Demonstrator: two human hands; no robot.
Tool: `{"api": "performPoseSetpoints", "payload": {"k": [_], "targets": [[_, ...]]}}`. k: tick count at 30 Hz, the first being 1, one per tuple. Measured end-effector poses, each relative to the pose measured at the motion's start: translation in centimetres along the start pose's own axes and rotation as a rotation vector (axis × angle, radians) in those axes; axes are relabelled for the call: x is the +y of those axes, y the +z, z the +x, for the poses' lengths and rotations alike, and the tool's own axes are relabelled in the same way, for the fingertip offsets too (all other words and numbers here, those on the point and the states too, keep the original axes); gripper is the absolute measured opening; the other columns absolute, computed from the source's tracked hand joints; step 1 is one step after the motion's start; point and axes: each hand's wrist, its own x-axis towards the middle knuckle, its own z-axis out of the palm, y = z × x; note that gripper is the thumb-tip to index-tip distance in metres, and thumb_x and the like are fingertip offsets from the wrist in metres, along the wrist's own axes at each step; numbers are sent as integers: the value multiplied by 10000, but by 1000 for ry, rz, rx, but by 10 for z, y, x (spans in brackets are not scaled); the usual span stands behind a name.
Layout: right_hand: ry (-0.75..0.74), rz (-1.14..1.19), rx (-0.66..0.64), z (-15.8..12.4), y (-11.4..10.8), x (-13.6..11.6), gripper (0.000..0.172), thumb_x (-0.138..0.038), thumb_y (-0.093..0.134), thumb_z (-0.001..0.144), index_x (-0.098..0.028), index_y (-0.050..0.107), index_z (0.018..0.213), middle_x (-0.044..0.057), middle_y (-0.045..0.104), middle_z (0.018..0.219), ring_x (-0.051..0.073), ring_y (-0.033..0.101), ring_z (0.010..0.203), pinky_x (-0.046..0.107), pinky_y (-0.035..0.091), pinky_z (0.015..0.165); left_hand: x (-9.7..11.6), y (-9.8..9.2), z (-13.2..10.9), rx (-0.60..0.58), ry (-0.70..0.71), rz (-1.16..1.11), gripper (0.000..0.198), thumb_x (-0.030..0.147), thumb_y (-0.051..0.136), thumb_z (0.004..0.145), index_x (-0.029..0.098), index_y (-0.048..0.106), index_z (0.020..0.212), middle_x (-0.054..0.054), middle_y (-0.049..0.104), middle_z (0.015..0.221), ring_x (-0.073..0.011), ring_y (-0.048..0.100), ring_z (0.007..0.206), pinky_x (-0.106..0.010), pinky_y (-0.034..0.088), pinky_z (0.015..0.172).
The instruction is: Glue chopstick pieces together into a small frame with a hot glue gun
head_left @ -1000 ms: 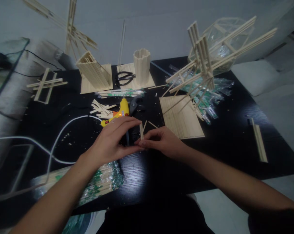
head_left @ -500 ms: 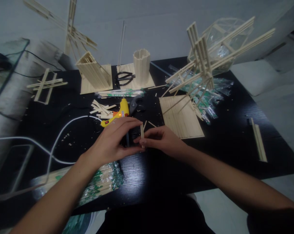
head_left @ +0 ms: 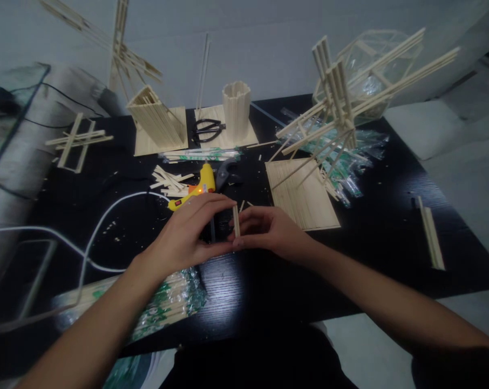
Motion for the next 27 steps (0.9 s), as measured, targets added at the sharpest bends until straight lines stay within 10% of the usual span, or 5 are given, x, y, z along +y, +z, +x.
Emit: {"api": "performPoseSetpoints", "payload": {"k": [21,27], "targets": [[-137,-201,68,1,-2,-1,217,-404,844,828,-206,779,889,-12,746,771,125,671,706,283,537,732,3,-2,2,-18,-24,-58,689,527,828,821,206,545,1360,-147,676,1283,-310,667,1192,-475,565,1017],[-260,-435,190,-1,-2,6,187,-399,781,885,-229,806,958,24,773,876,167,692,777,315,541,747,5,-2,2,43,-83,-64,172,257,634,997,200,637,1159,-79,714,1096,-208,690,1032,-358,555,927]]}}
